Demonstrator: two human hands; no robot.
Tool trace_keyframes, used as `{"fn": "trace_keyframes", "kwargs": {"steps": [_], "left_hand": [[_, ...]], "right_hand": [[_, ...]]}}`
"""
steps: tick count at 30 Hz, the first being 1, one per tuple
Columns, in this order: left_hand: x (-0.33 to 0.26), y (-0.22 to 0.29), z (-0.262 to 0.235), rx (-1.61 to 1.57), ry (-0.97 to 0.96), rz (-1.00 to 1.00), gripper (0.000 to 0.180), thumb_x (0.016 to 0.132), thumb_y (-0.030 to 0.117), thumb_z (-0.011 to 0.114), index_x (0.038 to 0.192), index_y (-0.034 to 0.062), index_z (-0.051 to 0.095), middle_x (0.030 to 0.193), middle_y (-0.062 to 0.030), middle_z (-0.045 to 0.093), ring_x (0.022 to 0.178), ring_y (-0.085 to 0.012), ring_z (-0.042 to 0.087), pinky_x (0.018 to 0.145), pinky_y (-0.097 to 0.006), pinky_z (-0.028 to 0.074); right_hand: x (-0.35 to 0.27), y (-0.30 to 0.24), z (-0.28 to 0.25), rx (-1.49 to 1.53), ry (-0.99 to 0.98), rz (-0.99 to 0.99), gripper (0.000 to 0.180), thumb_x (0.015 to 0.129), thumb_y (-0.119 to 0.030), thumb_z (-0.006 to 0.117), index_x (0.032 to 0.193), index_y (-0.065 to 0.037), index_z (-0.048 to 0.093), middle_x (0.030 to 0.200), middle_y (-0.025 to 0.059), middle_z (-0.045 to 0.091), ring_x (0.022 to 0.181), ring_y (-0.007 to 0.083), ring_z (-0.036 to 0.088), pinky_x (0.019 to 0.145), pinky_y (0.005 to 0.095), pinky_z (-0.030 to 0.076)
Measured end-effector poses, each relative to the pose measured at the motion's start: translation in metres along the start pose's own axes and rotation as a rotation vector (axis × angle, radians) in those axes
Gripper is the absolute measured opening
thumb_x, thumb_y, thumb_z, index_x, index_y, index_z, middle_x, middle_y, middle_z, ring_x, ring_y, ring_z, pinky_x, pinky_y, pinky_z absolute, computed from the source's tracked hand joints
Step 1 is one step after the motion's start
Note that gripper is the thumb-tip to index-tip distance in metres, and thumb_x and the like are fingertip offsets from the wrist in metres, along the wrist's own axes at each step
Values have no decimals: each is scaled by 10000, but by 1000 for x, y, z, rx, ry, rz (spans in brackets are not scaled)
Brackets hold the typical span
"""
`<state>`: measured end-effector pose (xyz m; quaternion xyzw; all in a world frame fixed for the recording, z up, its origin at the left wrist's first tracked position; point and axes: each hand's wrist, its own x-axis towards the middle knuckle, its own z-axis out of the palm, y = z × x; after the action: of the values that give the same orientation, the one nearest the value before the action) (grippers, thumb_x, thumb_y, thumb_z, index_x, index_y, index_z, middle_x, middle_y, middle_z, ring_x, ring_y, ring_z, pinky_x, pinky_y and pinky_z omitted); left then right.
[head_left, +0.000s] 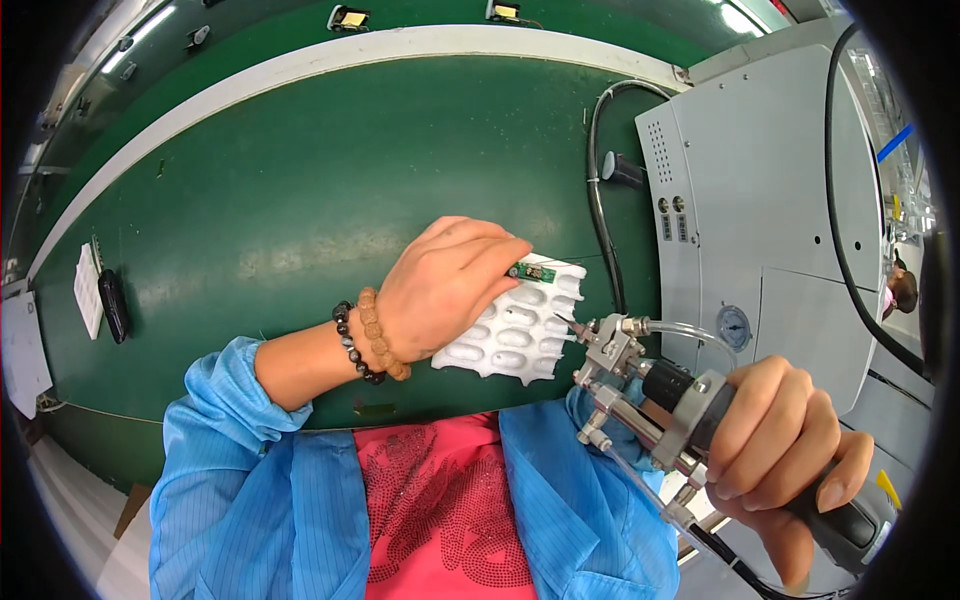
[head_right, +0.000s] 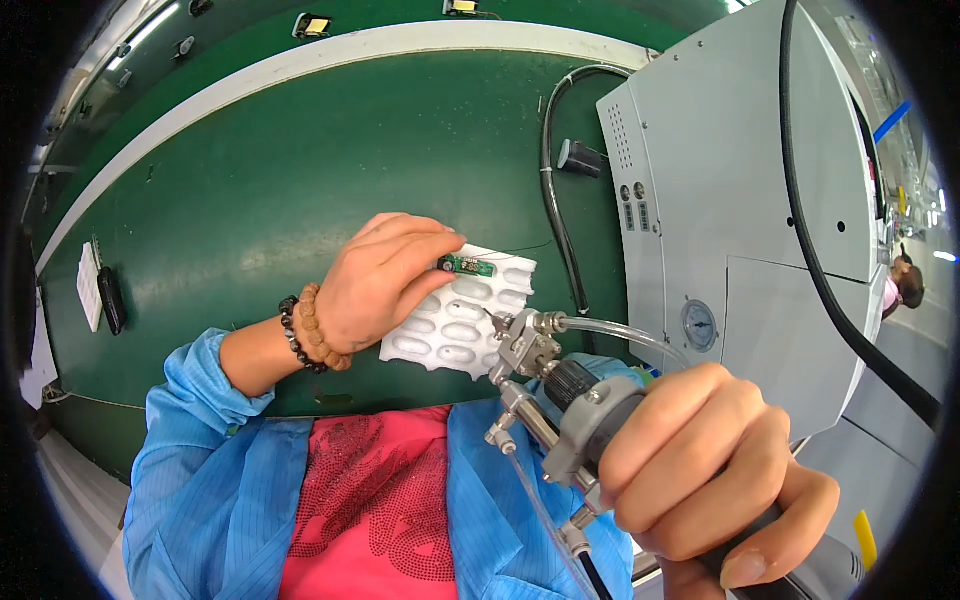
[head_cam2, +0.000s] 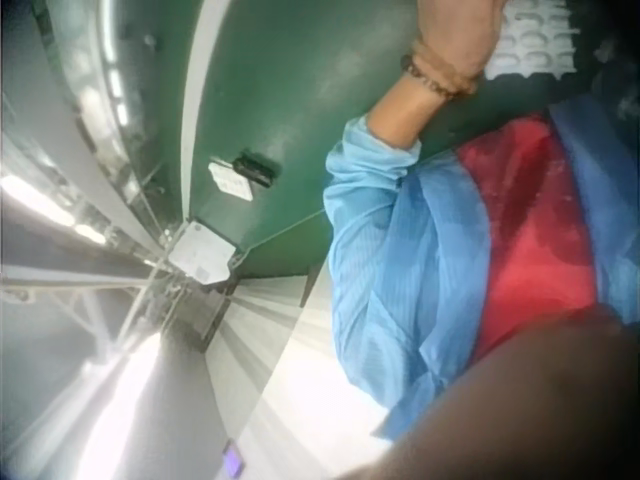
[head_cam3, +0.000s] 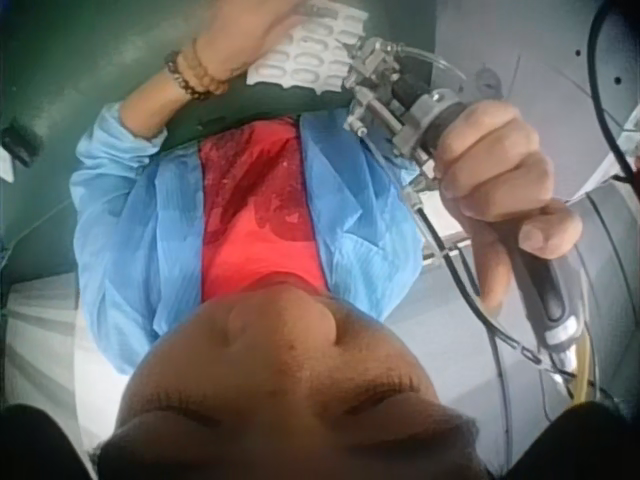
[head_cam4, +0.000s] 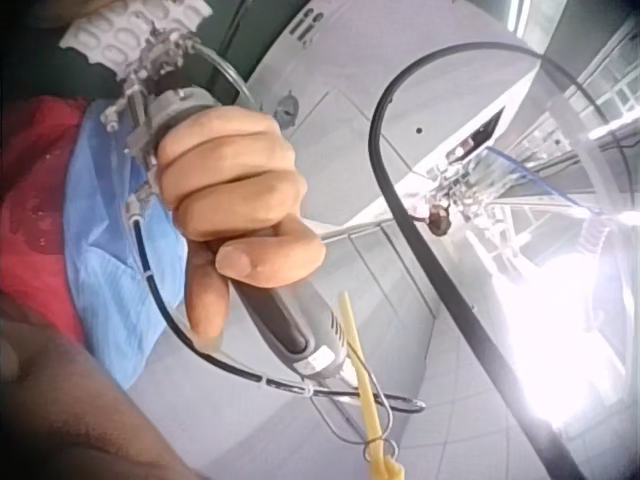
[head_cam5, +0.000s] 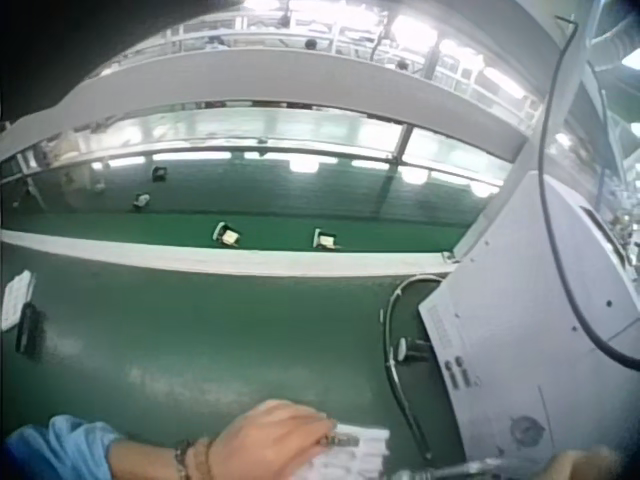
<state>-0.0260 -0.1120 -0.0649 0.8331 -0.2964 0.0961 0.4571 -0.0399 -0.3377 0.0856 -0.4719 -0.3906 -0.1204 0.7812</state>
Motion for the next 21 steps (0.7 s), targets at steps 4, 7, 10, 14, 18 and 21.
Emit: {"fn": "trace_keyframes", "kwargs": {"steps": [4, 7, 10, 14, 18, 21], "left_hand": [[-7, -13, 3, -18, -4, -21, 333, 767, 111, 793, 1074, 35, 688, 1048, -129, 700, 1025, -309, 657, 910, -418, 498], [-9, -18, 5, -77, -9, -61, 325, 748, 130, 813, 1042, 44, 707, 1055, -116, 717, 1061, -298, 658, 922, -416, 494], [-9, -20, 5, -121, -11, -85, 316, 731, 136, 828, 1018, 55, 722, 1061, -98, 728, 1081, -286, 658, 924, -411, 491], [-10, -23, 5, -170, -2, -122, 318, 714, 131, 837, 1004, 55, 728, 1063, -89, 731, 1079, -278, 659, 915, -406, 491], [-9, -24, 4, -185, -3, -121, 315, 713, 128, 834, 998, 48, 728, 1058, -88, 732, 1071, -275, 657, 912, -404, 489], [-9, -24, 4, -189, -10, -116, 313, 715, 126, 831, 998, 42, 726, 1055, -88, 732, 1067, -274, 656, 912, -403, 487]], "right_hand": [[5, 11, 3, -20, -21, 13, 478, 800, -368, 837, 1030, -63, 550, 653, 22, 611, 500, 102, 587, 463, 201, 515], [10, 28, 8, -49, -31, 19, 503, 822, -404, 812, 1071, -63, 539, 664, 10, 591, 503, 93, 571, 454, 193, 494], [14, 45, 10, -91, -74, 51, 553, 838, -470, 776, 1121, -75, 513, 678, 0, 574, 503, 87, 557, 449, 199, 478], [16, 61, 12, -128, -112, 95, 563, 851, -510, 745, 1131, -89, 497, 679, -2, 570, 498, 88, 557, 446, 210, 479], [15, 67, 14, -120, -107, 97, 569, 847, -521, 738, 1131, -92, 496, 684, 0, 570, 496, 90, 558, 442, 209, 477], [15, 69, 15, -121, -112, 95, 574, 843, -524, 737, 1133, -92, 495, 687, 1, 568, 497, 91, 560, 439, 210, 474]]}}
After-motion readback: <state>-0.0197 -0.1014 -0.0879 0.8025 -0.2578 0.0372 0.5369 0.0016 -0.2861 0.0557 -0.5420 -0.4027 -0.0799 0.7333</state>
